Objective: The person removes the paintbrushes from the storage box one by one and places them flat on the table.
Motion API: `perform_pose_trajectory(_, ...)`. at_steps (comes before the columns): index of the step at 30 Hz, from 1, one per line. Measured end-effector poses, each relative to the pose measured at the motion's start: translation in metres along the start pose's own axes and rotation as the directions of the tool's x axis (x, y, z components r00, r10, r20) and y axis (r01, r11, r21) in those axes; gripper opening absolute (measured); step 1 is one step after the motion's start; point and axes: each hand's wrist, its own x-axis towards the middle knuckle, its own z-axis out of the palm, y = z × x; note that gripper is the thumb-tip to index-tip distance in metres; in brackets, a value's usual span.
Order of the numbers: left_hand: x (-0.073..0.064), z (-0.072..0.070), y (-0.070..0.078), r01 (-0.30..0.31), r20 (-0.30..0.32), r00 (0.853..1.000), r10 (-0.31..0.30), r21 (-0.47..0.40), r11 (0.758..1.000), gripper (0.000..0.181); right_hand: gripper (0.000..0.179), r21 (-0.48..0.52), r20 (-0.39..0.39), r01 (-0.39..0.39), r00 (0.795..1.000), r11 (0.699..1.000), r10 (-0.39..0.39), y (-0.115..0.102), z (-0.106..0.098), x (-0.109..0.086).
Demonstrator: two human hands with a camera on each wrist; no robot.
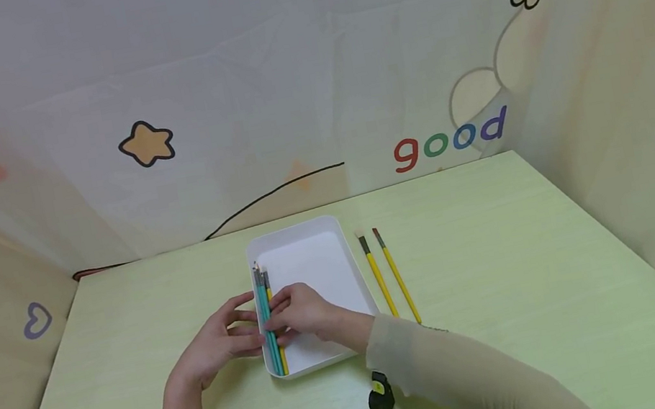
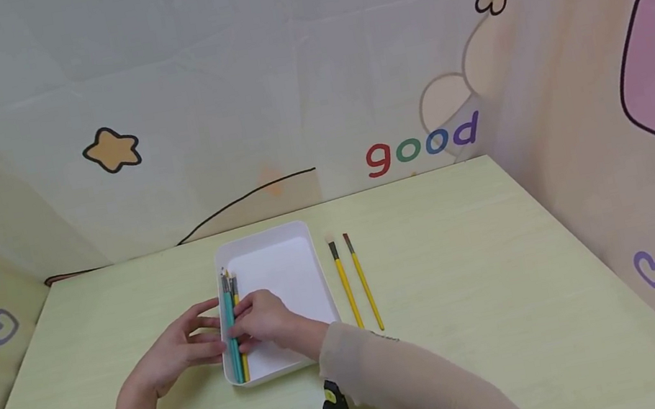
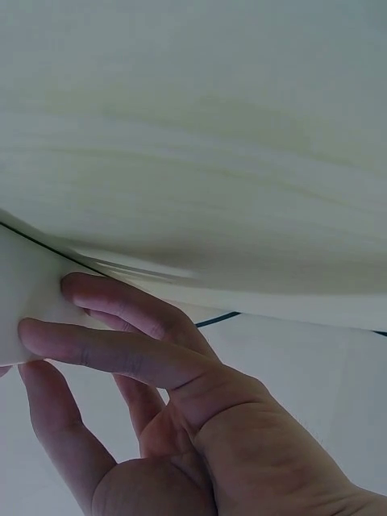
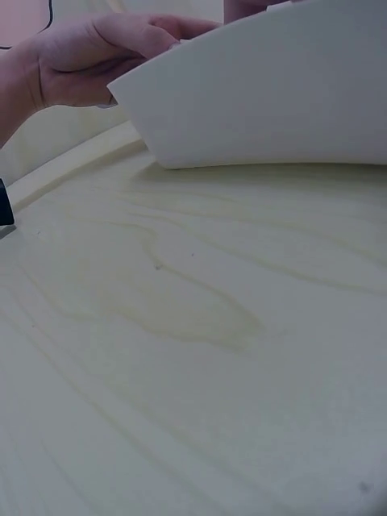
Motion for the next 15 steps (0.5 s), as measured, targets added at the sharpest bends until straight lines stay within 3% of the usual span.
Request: perform_pose_trajectory(15, 0.0, 0.002, 0.001, 0.027, -0.032, 0.999, -0.026, 0.027, 0.999, 0.082, 0.031, 0.008, -0.009, 0.012, 1.0, 1.0, -0.012, 0.0, -0.013, -0.006)
